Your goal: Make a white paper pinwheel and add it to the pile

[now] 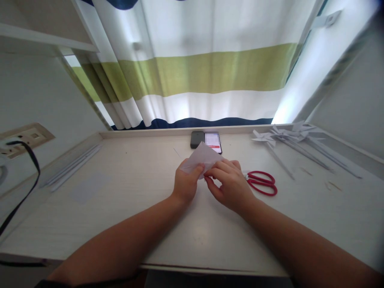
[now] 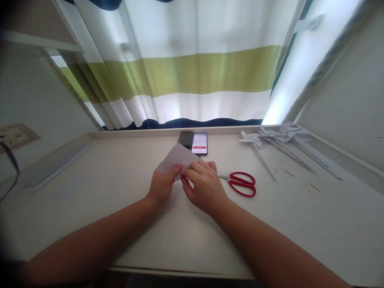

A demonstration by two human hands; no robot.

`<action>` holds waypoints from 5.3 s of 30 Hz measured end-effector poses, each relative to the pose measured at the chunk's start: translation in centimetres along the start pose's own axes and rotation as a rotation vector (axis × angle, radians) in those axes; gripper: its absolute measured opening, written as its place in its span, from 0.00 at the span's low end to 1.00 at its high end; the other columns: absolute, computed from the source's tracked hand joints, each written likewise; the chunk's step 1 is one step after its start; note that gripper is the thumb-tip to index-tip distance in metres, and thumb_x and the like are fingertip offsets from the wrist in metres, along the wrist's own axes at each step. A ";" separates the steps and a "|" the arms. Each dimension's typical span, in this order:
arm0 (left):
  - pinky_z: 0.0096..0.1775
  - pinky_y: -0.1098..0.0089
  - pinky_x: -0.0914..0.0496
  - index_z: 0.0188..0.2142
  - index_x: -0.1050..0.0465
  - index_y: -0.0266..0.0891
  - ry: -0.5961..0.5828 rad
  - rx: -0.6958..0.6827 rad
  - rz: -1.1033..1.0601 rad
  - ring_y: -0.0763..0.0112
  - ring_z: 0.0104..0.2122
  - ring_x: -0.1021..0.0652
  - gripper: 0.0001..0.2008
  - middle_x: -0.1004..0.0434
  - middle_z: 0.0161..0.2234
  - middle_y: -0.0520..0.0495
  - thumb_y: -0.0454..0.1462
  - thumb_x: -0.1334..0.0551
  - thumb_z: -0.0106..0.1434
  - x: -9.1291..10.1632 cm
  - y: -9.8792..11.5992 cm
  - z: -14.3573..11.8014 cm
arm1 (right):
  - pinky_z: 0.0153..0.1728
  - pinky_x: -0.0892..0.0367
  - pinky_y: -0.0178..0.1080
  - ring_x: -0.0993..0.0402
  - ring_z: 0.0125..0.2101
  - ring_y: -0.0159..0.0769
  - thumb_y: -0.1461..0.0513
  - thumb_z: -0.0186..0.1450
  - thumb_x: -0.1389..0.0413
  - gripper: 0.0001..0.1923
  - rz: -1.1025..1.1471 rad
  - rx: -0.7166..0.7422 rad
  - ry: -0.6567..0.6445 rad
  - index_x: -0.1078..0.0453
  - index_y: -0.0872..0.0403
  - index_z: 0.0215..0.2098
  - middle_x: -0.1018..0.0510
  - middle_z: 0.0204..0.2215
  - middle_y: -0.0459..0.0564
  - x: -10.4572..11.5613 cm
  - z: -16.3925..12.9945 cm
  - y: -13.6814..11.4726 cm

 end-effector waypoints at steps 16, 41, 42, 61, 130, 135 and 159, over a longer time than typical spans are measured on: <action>0.33 0.69 0.29 0.38 0.25 0.36 -0.077 0.103 0.046 0.67 0.32 0.25 0.15 0.23 0.32 0.46 0.42 0.34 0.52 -0.9 0.2 -0.9 | 0.37 0.47 0.42 0.33 0.33 0.38 0.63 0.62 0.46 0.05 0.007 -0.168 0.124 0.29 0.54 0.30 0.26 0.29 0.49 1.0 -0.1 1.4; 0.33 0.69 0.29 0.37 0.26 0.36 -0.033 0.211 -0.095 0.66 0.34 0.24 0.19 0.23 0.34 0.45 0.40 0.30 0.46 -0.8 0.0 -1.0 | 0.25 0.42 0.36 0.38 0.26 0.33 0.59 0.61 0.46 0.06 0.300 -0.489 0.380 0.39 0.53 0.34 0.33 0.26 0.46 2.6 -1.1 5.2; 0.33 0.69 0.29 0.37 0.26 0.36 -0.031 0.211 -0.093 0.66 0.34 0.24 0.19 0.23 0.34 0.45 0.40 0.29 0.45 -0.8 0.0 -1.0 | 0.24 0.42 0.36 0.37 0.26 0.33 0.59 0.61 0.46 0.07 0.352 -0.526 0.381 0.40 0.53 0.34 0.33 0.27 0.46 2.3 -1.2 5.6; 0.31 0.68 0.27 0.35 0.25 0.33 -0.008 0.172 -0.034 0.67 0.29 0.23 0.20 0.22 0.29 0.45 0.41 0.29 0.44 -0.6 0.5 -1.0 | 0.27 0.38 0.36 0.32 0.26 0.35 0.52 0.62 0.46 0.14 0.791 -0.495 0.004 0.32 0.54 0.29 0.27 0.23 0.46 -2.6 -1.1 5.0; 0.33 0.69 0.30 0.34 0.24 0.31 -0.048 0.082 0.083 0.68 0.29 0.24 0.17 0.23 0.30 0.44 0.41 0.30 0.49 -0.5 0.9 -0.8 | 0.22 0.44 0.32 0.37 0.21 0.30 0.53 0.60 0.45 0.16 0.677 -0.547 -0.220 0.31 0.57 0.24 0.30 0.19 0.44 -2.7 -1.2 3.6; 0.36 0.67 0.28 0.38 0.26 0.31 -0.097 0.128 -0.037 0.67 0.30 0.23 0.19 0.23 0.31 0.44 0.40 0.29 0.47 -0.8 0.6 -0.8 | 0.22 0.45 0.33 0.38 0.20 0.30 0.53 0.60 0.45 0.16 0.688 -0.527 -0.190 0.31 0.57 0.24 0.30 0.18 0.44 -2.5 -1.1 3.7; 0.31 0.70 0.32 0.34 0.24 0.32 -0.141 0.080 0.077 0.68 0.27 0.25 0.16 0.23 0.28 0.46 0.40 0.30 0.47 -1.1 1.3 -1.1 | 0.29 0.34 0.35 0.27 0.29 0.38 0.53 0.60 0.43 0.16 0.992 -0.568 -0.060 0.25 0.59 0.35 0.21 0.29 0.51 -2.6 -1.5 4.3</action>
Point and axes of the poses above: each hand's wrist, its own z-axis towards the middle knuckle, its own x-axis out of the back of the hand, y = z × x, the point moved 7 cm from there along z, towards the middle knuckle
